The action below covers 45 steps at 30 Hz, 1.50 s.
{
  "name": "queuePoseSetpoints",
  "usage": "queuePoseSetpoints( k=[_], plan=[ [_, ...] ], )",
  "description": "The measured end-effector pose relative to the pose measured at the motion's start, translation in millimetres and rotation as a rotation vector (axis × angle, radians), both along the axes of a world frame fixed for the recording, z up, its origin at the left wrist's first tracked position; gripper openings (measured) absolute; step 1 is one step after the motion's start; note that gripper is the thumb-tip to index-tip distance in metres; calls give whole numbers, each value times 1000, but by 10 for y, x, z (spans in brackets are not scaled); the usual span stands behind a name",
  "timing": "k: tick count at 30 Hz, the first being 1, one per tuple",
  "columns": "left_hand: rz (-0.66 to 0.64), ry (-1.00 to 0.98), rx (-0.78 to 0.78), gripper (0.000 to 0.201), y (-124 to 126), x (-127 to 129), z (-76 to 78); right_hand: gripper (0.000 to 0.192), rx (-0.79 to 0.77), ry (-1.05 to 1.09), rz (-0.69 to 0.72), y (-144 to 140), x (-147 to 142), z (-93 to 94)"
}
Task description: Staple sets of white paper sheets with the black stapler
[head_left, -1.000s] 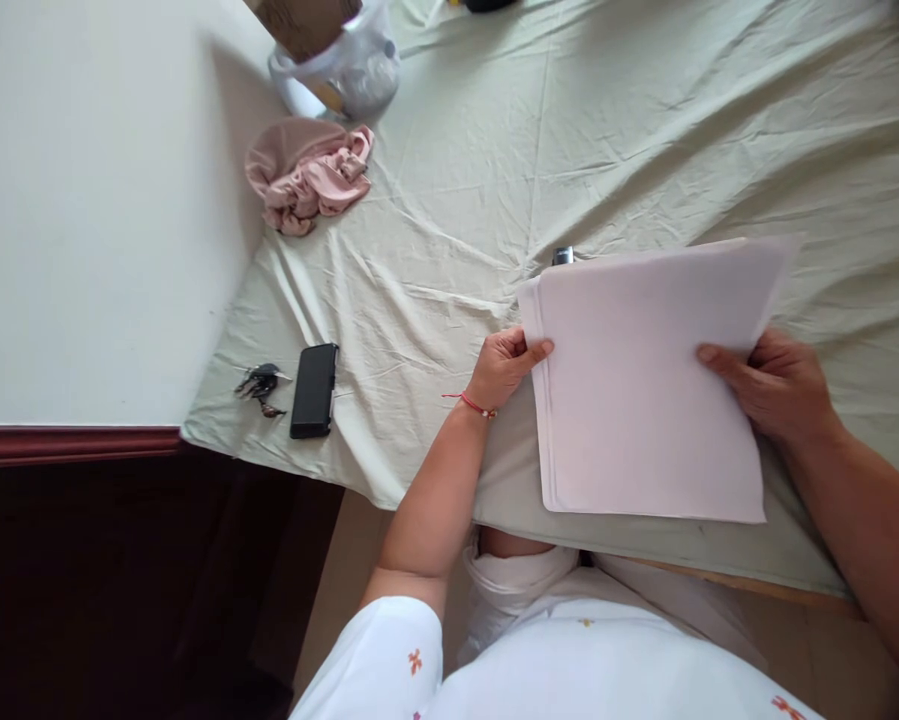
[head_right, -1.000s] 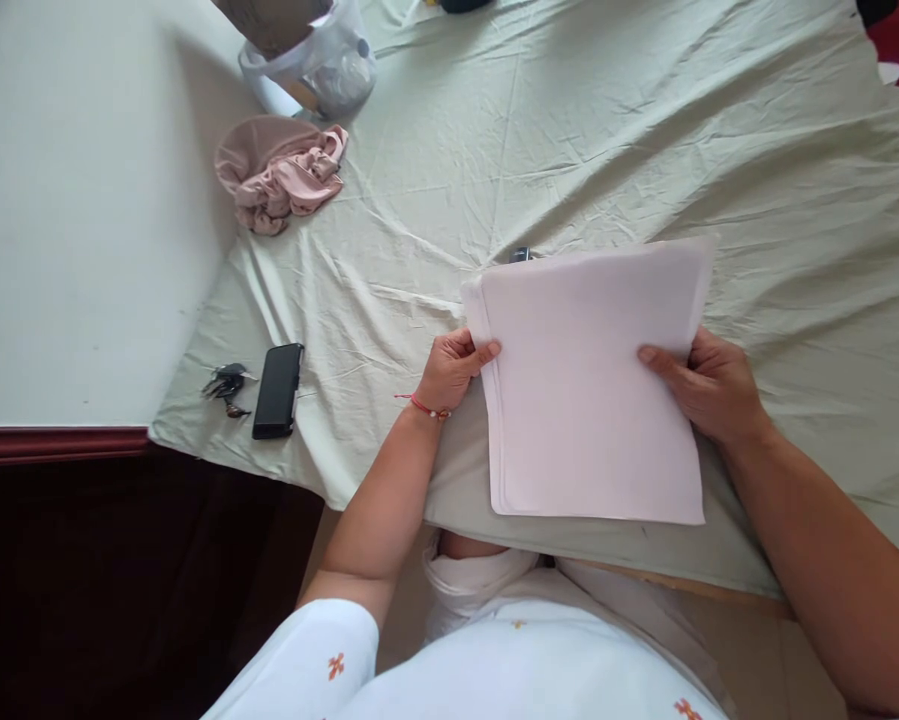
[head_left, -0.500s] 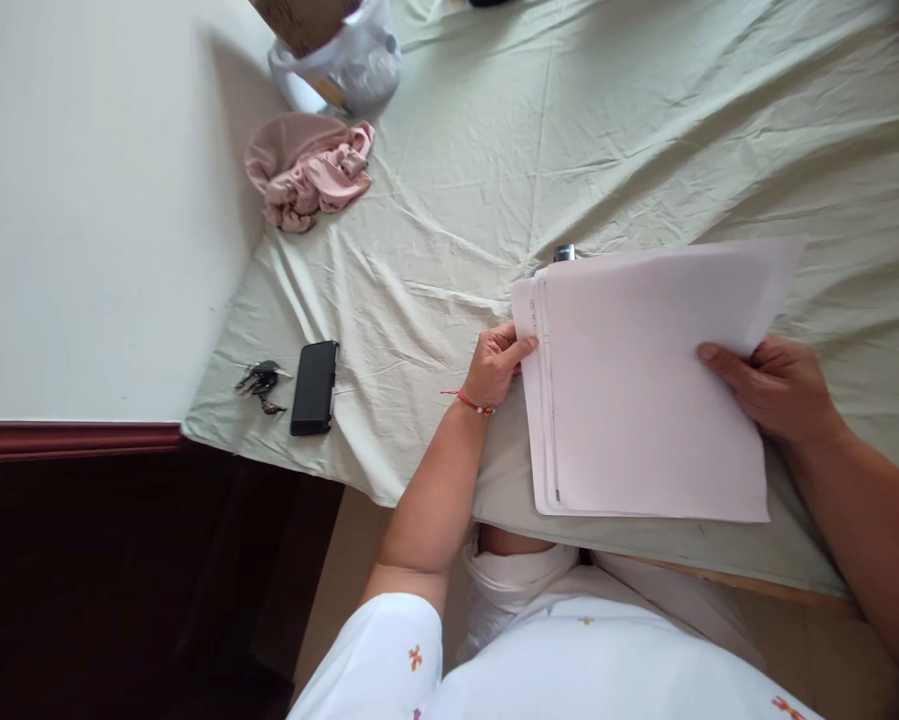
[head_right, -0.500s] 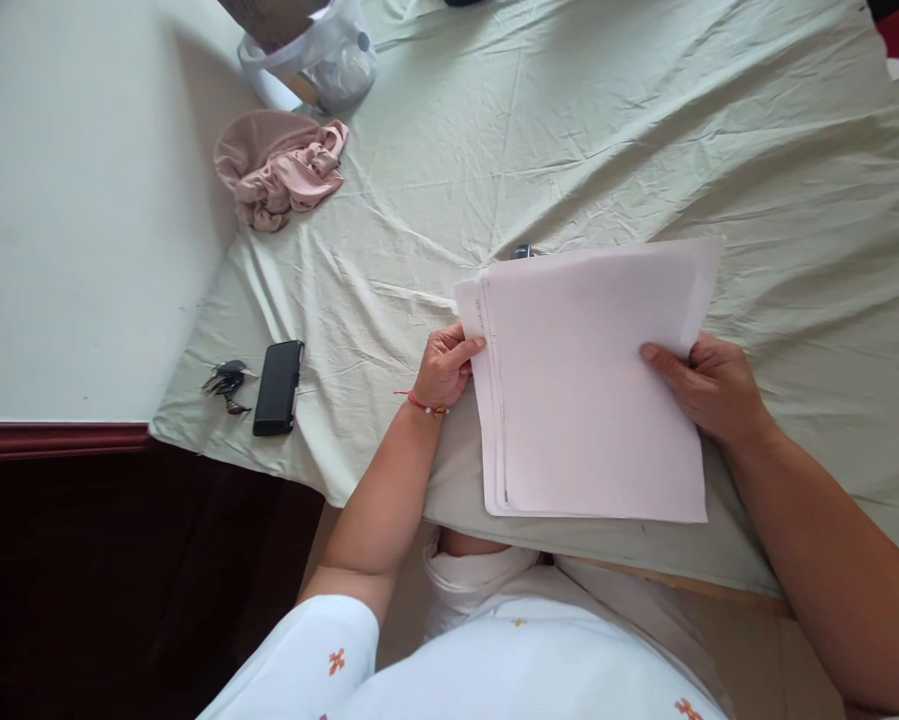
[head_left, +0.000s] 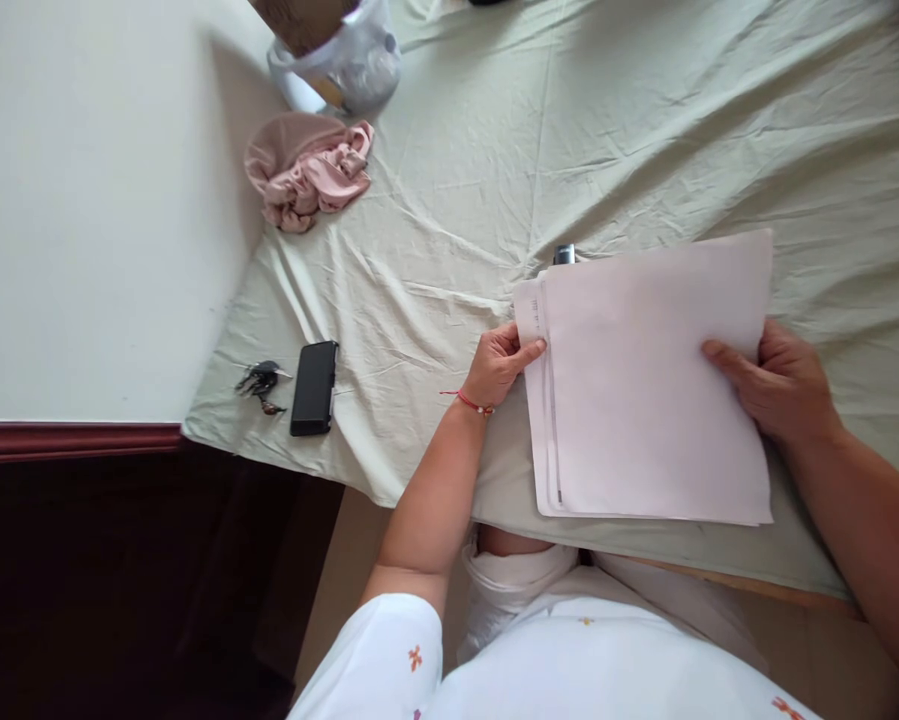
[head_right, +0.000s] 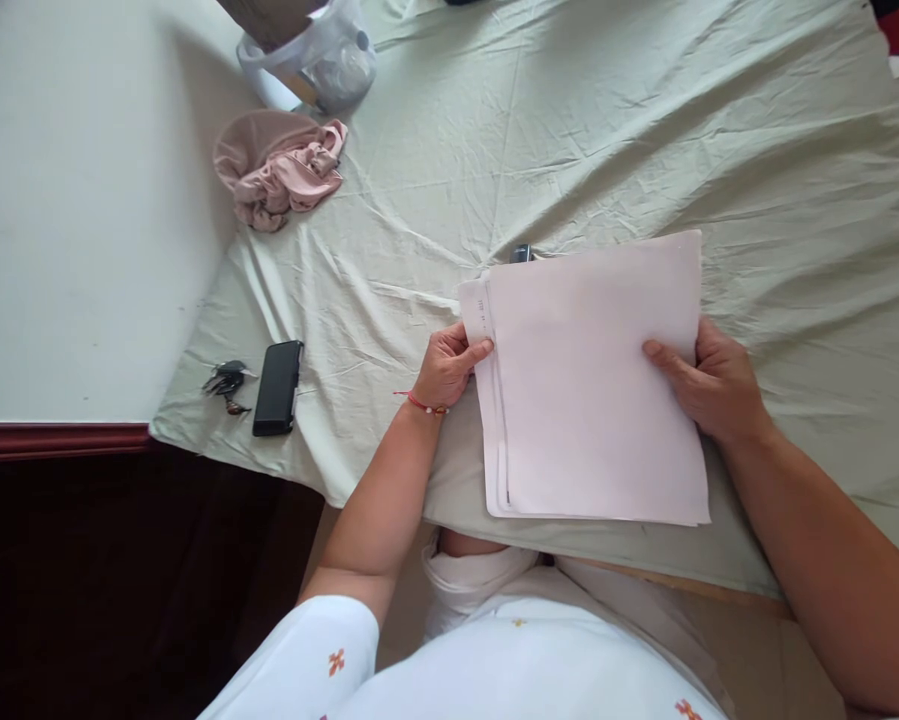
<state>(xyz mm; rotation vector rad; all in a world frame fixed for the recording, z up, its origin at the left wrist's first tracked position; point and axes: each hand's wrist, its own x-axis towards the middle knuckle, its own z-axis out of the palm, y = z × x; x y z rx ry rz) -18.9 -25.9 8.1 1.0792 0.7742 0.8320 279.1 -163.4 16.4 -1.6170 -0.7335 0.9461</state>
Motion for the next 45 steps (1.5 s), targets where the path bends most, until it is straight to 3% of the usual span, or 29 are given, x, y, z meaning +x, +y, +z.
queuePoseSetpoints(
  k=[6, 16, 30, 45],
  plan=[
    [45, 14, 17, 41, 18, -7, -38, 44, 55, -98, -36, 3, 23, -57],
    [75, -11, -23, 45, -7, -13, 9, 47, 28, 52, 30, 8, 27, -29],
    [78, 11, -19, 43, -12, -13, -24, 51, 44, 33, 88, 10, 36, 1],
    [80, 43, -11, 47, 14, 24, -50, 38, 70, -127, -97, 37, 13, -86]
  ],
)
